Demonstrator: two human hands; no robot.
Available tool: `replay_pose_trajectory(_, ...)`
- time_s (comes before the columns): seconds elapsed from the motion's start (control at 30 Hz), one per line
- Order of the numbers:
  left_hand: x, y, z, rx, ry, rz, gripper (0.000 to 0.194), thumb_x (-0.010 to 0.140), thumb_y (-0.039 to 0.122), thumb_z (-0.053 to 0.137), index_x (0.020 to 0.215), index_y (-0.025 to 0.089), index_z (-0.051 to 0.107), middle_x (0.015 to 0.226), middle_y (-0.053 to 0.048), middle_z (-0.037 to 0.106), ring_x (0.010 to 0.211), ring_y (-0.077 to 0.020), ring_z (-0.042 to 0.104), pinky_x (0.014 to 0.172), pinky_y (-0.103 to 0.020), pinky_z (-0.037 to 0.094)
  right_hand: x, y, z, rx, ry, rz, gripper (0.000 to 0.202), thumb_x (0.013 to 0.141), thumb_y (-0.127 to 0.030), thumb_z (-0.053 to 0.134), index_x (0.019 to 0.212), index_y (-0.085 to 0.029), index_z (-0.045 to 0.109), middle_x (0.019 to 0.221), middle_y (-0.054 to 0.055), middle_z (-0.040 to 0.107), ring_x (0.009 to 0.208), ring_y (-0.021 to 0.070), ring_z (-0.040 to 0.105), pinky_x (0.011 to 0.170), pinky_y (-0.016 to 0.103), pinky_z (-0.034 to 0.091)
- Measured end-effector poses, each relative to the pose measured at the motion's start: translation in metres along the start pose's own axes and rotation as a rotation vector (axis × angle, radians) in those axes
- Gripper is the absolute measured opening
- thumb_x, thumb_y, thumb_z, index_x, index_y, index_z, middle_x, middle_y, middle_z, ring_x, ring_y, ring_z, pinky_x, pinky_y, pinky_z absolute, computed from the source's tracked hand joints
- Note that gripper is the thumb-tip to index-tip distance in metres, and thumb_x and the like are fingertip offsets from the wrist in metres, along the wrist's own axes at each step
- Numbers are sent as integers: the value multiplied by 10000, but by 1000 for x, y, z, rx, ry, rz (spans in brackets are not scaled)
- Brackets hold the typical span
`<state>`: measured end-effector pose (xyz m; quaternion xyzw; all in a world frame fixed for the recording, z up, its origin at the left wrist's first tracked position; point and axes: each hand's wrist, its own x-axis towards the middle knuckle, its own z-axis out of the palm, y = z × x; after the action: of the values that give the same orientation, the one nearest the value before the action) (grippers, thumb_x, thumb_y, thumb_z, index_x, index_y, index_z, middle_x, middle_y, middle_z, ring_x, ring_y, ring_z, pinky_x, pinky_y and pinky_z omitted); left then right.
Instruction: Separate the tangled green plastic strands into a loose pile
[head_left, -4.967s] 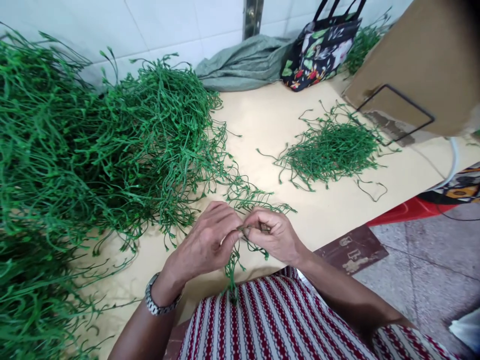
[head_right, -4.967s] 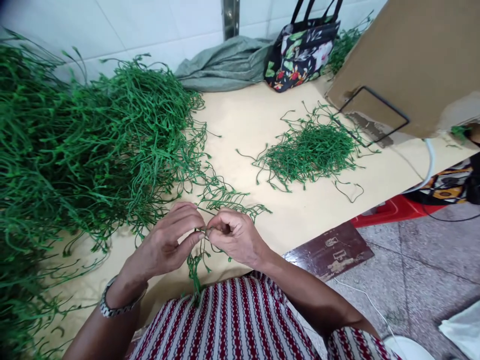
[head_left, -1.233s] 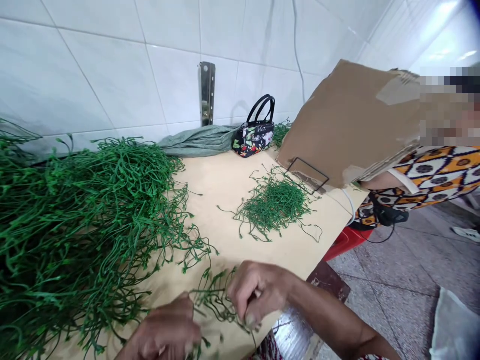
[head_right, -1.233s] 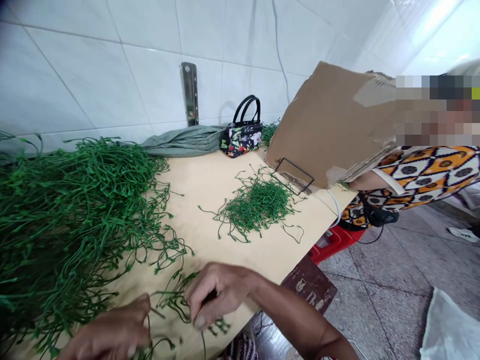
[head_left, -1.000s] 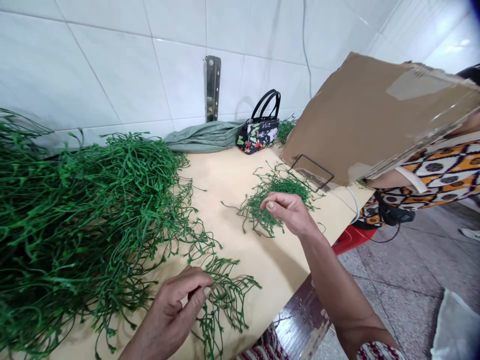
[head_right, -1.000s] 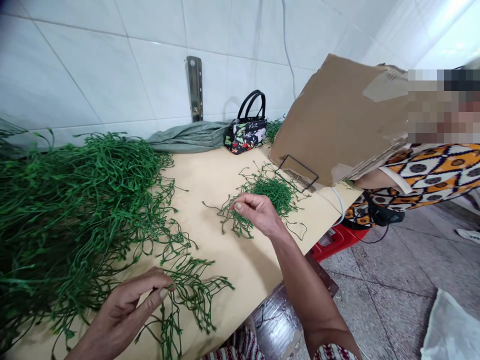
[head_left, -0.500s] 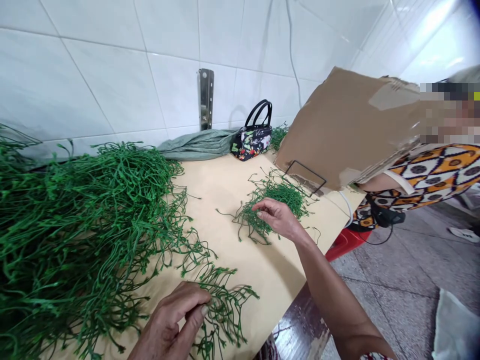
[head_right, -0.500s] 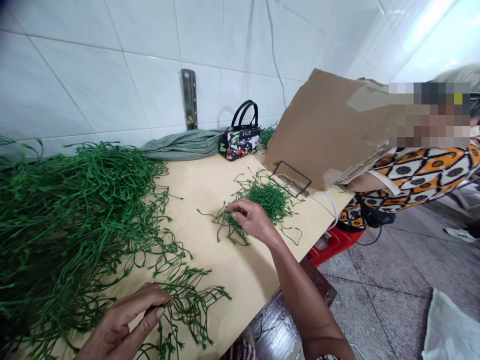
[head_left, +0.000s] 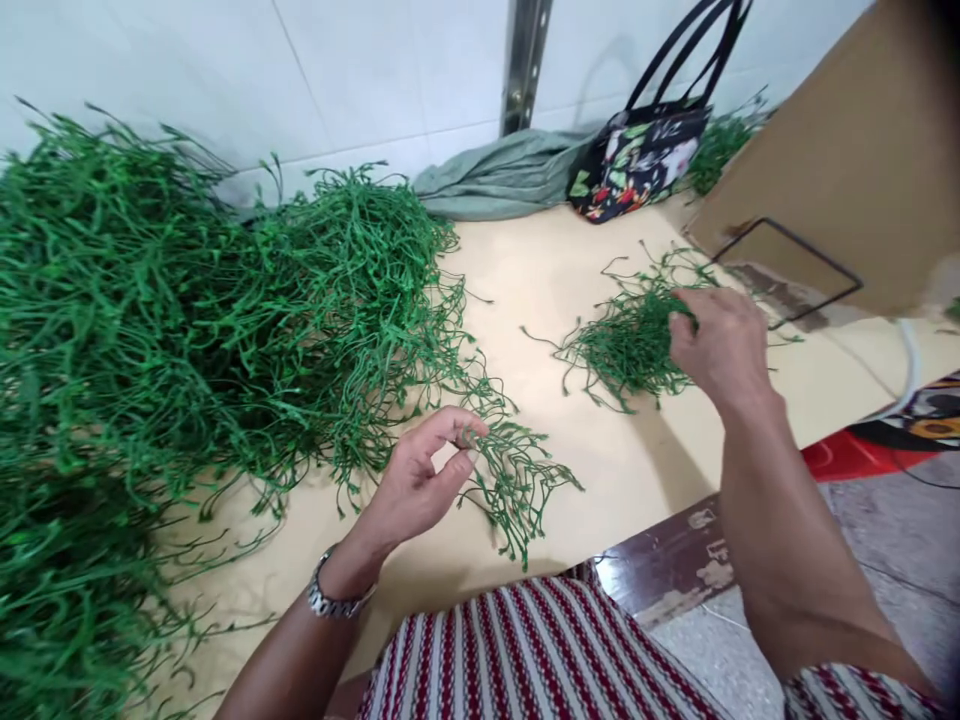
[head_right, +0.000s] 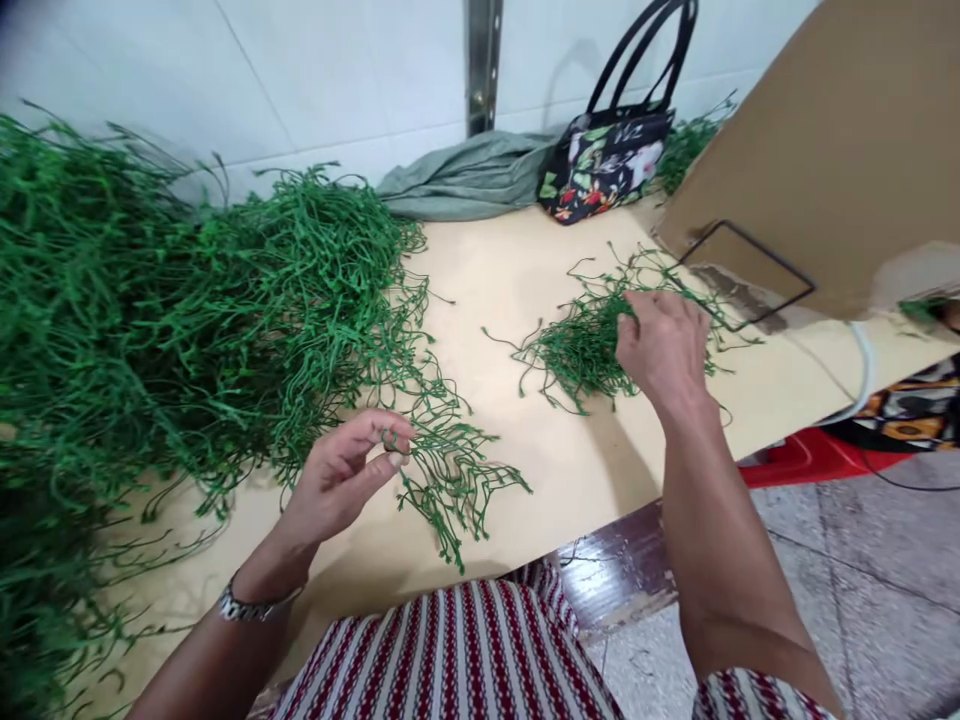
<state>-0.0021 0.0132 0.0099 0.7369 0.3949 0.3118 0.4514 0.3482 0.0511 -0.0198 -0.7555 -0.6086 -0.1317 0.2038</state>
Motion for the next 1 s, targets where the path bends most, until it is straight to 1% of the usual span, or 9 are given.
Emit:
replay_pose_trajectory(0.1, -1, -2, -1, -58, 18, 8, 162, 789, 171, 484, 940, 171, 543, 800, -45, 582, 693, -140, 533, 601, -255, 435, -19, -31, -22, 259, 22, -192, 297, 844, -214, 448, 1071, -132, 621, 1049, 122, 618, 984, 212, 539, 881, 367, 408)
replay_pose_trajectory(0.23, -3, -5, 2, -69, 29, 30, 181, 799, 166, 484, 972, 179, 536, 802, -47, 578, 726, -150, 532, 644, -270, 438, -53, -98, -45, 724, -269, -503, 214, 869, -258, 480, 994, -171, 630, 898, 63, 651, 846, 162, 581, 742, 310, 475)
replay_pose_trajectory(0.37, -6, -5, 9, -70, 58, 42, 239, 791, 126, 491, 1019, 190, 524, 879, -48, 573, 783, -150, 533, 718, -279, 434, -71, -142, -43, 762, -357, -667, 162, 859, -228, 484, 875, -139, 618, 778, 61, 620, 747, 165, 541, 695, 326, 435)
replay_pose_trajectory(0.47, -7, -2, 12, -109, 87, 2, 322, 773, 108, 498, 1081, 200, 480, 938, -50, 555, 793, -141, 523, 703, -259, 430, -74, -149, -37, 867, -332, -643, 175, 854, -141, 434, 781, -130, 593, 670, 41, 563, 659, 144, 502, 628, 297, 415)
replay_pose_trajectory(0.57, -5, 2, 11, -120, 85, -70, 389, 732, 107, 508, 1105, 196, 448, 929, -43, 538, 750, -132, 503, 656, -248, 426, -76, -148, -35, 1039, -334, -533, 137, 852, -134, 455, 829, -132, 590, 729, 54, 578, 697, 139, 519, 632, 281, 429)
replay_pose_trajectory(0.67, -1, 6, 10, -37, 38, -96, 254, 680, 110, 517, 924, 178, 541, 831, -20, 542, 705, -134, 484, 685, -279, 415, -82, -149, -35, 1156, -331, -445, 121, 852, -139, 475, 847, -151, 595, 721, 39, 573, 678, 126, 522, 610, 260, 434)
replay_pose_trajectory(0.8, 1, 4, 13, -31, 68, 8, 59, 681, 126, 533, 702, 176, 554, 701, -9, 526, 735, -162, 490, 749, -334, 400, -93, -156, -29, 1199, -301, -369, 108, 849, -127, 484, 859, -164, 585, 713, 23, 578, 657, 108, 535, 601, 235, 441)
replay_pose_trajectory(0.93, -4, -2, 19, -73, 137, 93, 56, 735, 138, 538, 721, 186, 565, 719, -14, 553, 771, -165, 528, 838, -372, 396, -103, -161, -23, 1116, -238, -317, 107, 846, -113, 468, 884, -168, 551, 739, 24, 597, 664, 105, 554, 607, 224, 443)
replay_pose_trajectory(1.0, -6, -4, 21, -50, 152, 111, 63, 750, 135, 529, 746, 190, 561, 744, -17, 565, 781, -161, 539, 851, -372, 403, -104, -160, -23, 1105, -277, -359, 110, 852, -118, 449, 887, -165, 542, 745, 28, 600, 671, 109, 558, 615, 229, 445)
